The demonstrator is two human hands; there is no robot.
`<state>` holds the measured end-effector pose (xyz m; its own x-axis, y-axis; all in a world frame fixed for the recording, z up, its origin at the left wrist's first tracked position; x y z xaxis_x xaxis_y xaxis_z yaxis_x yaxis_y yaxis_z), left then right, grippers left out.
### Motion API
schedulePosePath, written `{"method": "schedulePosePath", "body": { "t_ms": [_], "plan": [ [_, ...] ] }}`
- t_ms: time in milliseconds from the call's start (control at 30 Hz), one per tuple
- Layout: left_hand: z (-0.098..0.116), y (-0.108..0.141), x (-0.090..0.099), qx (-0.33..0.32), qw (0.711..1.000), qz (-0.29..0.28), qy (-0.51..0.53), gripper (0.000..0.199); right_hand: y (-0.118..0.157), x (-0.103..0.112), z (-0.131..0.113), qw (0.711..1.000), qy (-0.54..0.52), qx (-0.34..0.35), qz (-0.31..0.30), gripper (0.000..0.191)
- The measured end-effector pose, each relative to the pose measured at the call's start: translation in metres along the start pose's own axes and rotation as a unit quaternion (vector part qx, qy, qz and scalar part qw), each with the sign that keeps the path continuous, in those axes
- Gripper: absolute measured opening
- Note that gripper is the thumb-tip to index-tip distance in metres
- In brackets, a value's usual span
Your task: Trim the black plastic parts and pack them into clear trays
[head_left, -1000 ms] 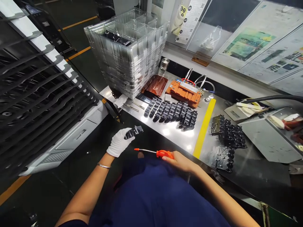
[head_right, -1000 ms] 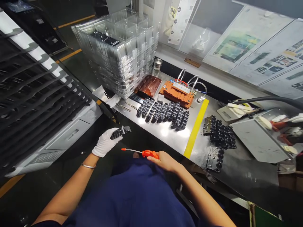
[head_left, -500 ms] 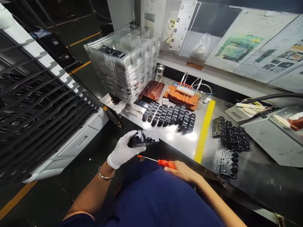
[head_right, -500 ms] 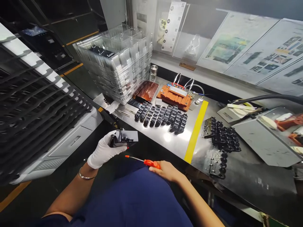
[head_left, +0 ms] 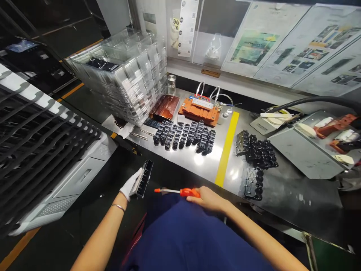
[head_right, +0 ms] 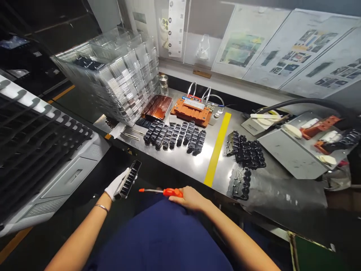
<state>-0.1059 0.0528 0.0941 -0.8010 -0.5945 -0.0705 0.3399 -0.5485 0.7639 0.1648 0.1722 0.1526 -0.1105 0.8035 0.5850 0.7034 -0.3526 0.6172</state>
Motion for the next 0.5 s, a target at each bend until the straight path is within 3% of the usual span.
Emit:
{"method": "schedulePosePath", "body": {
  "t_ms": [67, 133, 233, 300, 400, 500],
  "plan": [
    [-0.014, -0.009, 0.002, 0.005, 1.000, 0.002, -0.024, 0.057, -0.001, 0.008, 0.011, 0.998, 0.011, -0.051, 0.039, 0.050],
    [-0.019, -0.013, 0.003, -0.012, 0.998, 0.012, -0.053, 0.055, 0.000, 0.005, 0.010, 0.999, 0.019, -0.044, 0.025, 0.051],
    [-0.013, -0.015, 0.004, -0.075, 0.990, 0.044, -0.113, 0.048, 0.005, -0.005, 0.006, 1.000, 0.022, -0.002, -0.015, 0.056],
    [-0.009, -0.014, 0.003, -0.115, 0.977, 0.065, -0.165, 0.047, 0.008, -0.002, 0.016, 0.999, 0.021, -0.026, 0.010, 0.056],
    [-0.010, -0.012, -0.006, -0.156, 0.957, 0.064, -0.234, 0.035, 0.011, 0.000, 0.035, 0.997, 0.026, -0.062, 0.033, 0.055],
    [-0.015, -0.013, -0.022, -0.174, 0.943, 0.040, -0.280, 0.035, 0.016, -0.001, 0.052, 0.994, 0.031, -0.090, 0.051, 0.055]
  ]
}}
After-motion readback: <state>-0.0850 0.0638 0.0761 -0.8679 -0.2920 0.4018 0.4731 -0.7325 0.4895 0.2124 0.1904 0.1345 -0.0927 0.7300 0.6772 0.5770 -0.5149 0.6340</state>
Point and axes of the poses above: each hand's wrist, its own y-axis away from the middle knuckle, its own x-axis out of the back of the hand, z = x × y, the point moved 10 cm from there along -y, towards the middle knuckle, and after that the axes turned 9 degrees about y, right-handed, at the moved point
